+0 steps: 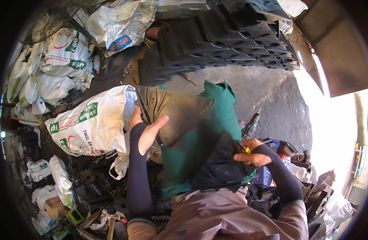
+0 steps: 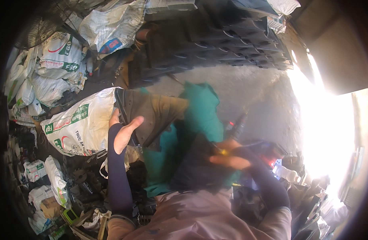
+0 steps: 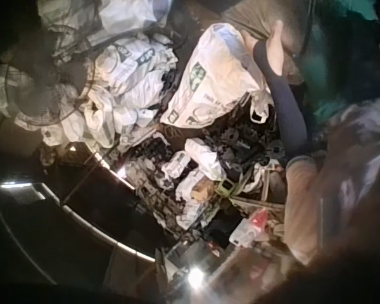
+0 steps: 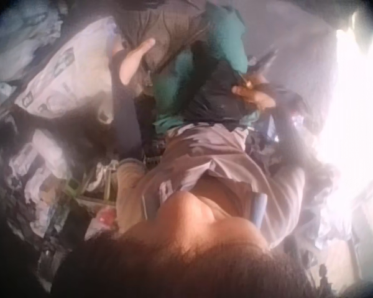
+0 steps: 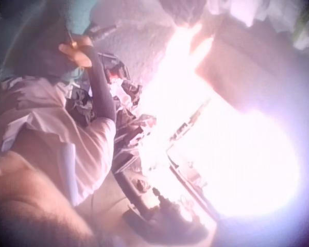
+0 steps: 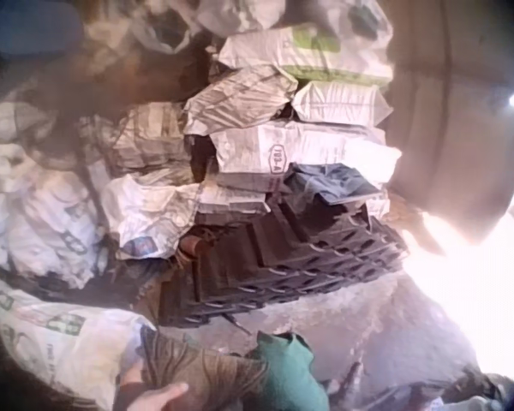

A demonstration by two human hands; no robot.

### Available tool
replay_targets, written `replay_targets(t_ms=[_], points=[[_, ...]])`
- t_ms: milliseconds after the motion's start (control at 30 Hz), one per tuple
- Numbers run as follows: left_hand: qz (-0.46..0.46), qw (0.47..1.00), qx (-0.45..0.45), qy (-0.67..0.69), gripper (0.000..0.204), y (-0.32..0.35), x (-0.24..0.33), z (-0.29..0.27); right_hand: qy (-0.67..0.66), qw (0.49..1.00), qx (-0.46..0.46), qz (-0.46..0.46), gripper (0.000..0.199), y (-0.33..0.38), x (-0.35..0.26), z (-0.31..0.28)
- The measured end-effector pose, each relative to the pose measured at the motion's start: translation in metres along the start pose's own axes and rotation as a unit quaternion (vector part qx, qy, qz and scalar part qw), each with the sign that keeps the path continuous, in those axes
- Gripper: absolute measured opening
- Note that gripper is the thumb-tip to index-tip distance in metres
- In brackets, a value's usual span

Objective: The person uses a cordless drill to make holes in a black plastic part, then wipes the part with a green cloth. The person repeats this process on multiple parts, handling them one at a time.

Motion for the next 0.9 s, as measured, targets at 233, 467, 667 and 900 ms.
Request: replay_targets(t_ms=[233,467,667,900], points=[[-0.012,0.998,-0.056,0.012,0.1,-0.011,-0.023,-0.001,0.212,0.975,0.059,-0.034,0.031,-0.016,-0.002,0.01],[0.004,0.996,-0.09,0.017,0.11,-0.005,-0.014,0.0,0.261,0.93,0.198,-0.167,0.032,-0.01,-0.078,-0.009],[0.065,0.987,-0.137,-0.047,0.112,-0.006,0.008,-0.003,0.388,0.796,0.155,-0.439,0.038,-0.045,-0.133,0.027],[0.098,0.946,-0.267,-0.156,0.113,-0.026,0.011,0.007,0.422,0.749,0.134,-0.492,0.047,-0.085,-0.131,0.036]])
Point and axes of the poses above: each hand's wrist, its own y-axis away from the middle knuckle, its own z-axis out of the palm, x = y × z, the point moved 7 cm from there along -y, towards the middle knuckle, and after that the axes turned 3 degrees about -z, right-handed, at the moved point
